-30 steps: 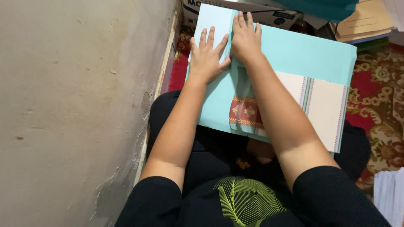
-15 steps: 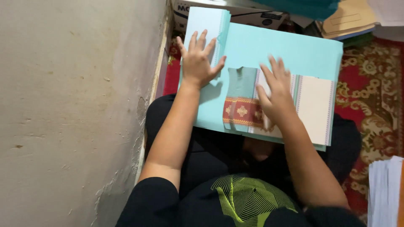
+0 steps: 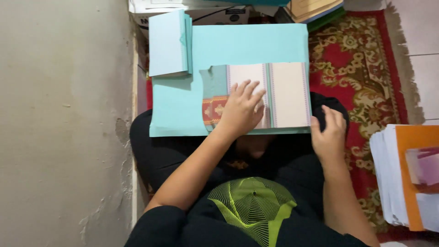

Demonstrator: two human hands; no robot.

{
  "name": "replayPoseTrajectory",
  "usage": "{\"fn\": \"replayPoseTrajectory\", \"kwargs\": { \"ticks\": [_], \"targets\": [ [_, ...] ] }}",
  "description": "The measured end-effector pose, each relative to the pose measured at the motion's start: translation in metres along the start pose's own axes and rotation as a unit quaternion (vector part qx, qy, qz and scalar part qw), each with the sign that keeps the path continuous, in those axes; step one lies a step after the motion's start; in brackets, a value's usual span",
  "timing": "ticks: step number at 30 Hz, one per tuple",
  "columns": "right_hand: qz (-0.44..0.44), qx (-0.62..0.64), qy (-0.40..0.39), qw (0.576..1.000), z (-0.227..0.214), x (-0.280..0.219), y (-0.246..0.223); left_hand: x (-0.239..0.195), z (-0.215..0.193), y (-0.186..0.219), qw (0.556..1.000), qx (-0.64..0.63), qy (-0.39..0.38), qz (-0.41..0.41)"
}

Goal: Manually folding printed booklets in half and stacking them.

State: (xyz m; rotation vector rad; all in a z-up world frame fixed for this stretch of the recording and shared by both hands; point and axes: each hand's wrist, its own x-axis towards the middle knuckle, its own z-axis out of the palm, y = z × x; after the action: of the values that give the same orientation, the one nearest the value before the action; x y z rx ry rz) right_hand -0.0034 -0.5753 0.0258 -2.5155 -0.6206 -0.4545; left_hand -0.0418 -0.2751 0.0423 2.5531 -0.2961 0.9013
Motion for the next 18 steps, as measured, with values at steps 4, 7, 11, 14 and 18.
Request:
{"fn": "replayPoseTrajectory", "kwargs": {
  "ticks": [4,7,11,14,18],
  "targets": [
    [0.059,0.025,-0.069,0.996,0.008,0.012,-0.016,-0.010,0.001,0.008,0.994,0.031,-0.109,-0.007],
    [0.068,0.034,-0.120,0.990,0.005,0.016,-0.035,-0.008,-0.005,0.012,0.990,0.019,-0.141,-0.019],
    [0.100,0.079,-0.122,0.984,0.005,0.017,-0.041,-0.002,-0.010,0.015,0.986,0.024,-0.161,-0.026],
    [0.111,0.112,-0.093,0.983,0.016,0.013,-0.016,-0.006,-0.003,0.011,0.989,0.029,-0.142,-0.015],
    [0.102,0.108,-0.105,0.983,0.026,0.008,0.003,-0.010,0.000,0.009,0.993,0.030,-0.111,-0.001]
  ]
}}
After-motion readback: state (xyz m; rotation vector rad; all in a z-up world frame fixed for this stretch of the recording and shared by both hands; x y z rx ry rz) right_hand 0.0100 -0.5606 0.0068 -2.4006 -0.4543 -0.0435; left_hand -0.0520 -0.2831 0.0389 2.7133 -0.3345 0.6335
